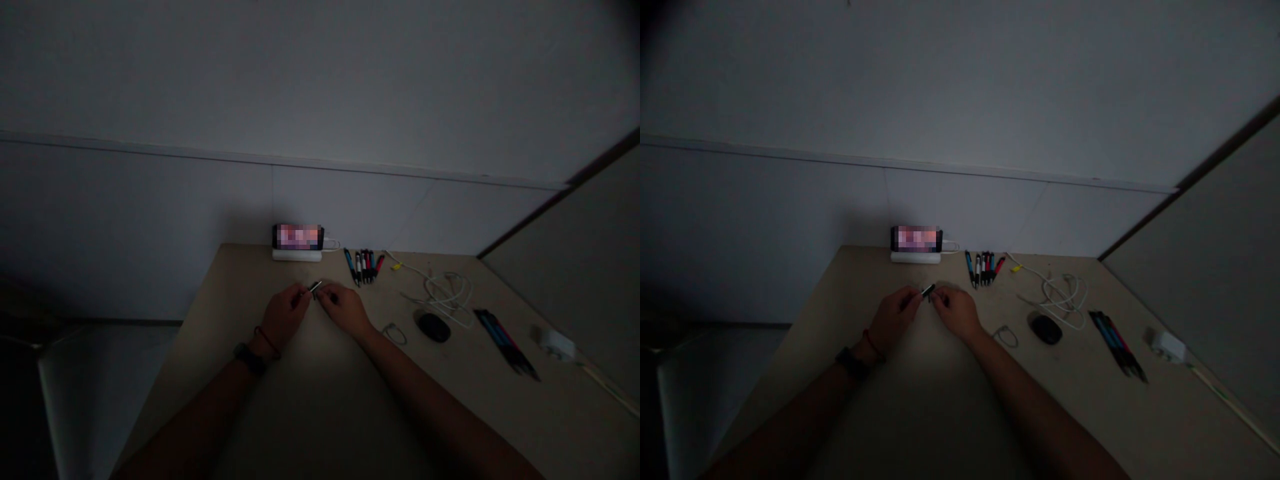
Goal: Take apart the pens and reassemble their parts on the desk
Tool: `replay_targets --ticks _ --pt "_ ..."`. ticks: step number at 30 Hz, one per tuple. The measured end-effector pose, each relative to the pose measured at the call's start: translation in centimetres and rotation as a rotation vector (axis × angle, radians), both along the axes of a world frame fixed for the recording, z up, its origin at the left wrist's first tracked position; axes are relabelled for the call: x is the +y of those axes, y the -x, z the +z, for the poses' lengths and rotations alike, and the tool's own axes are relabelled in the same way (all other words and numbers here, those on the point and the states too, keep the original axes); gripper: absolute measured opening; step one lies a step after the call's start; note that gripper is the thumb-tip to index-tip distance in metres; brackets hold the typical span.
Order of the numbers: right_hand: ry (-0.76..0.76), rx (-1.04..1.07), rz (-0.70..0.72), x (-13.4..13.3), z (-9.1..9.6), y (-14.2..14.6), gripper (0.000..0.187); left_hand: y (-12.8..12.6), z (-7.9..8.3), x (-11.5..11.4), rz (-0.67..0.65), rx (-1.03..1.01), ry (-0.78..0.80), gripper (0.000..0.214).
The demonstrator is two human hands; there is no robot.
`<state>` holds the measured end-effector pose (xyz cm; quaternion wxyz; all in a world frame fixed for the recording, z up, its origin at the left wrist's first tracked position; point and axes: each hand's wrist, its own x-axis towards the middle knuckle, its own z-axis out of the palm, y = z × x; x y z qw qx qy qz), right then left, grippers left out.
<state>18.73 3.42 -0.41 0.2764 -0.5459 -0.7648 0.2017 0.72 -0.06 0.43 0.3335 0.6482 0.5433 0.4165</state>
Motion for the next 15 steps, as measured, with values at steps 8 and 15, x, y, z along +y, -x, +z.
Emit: replay_targets --ticks 8,15 --pt "-0.005 0.008 0.003 -0.05 0.02 -0.02 0.025 0.01 0.10 -0.15 0.001 -0.007 -0.010 0.029" --pt "0.003 0.008 0.007 0.01 -0.04 -0.03 0.025 0.03 -0.15 0.03 -0.002 -0.005 0.005 0.029"
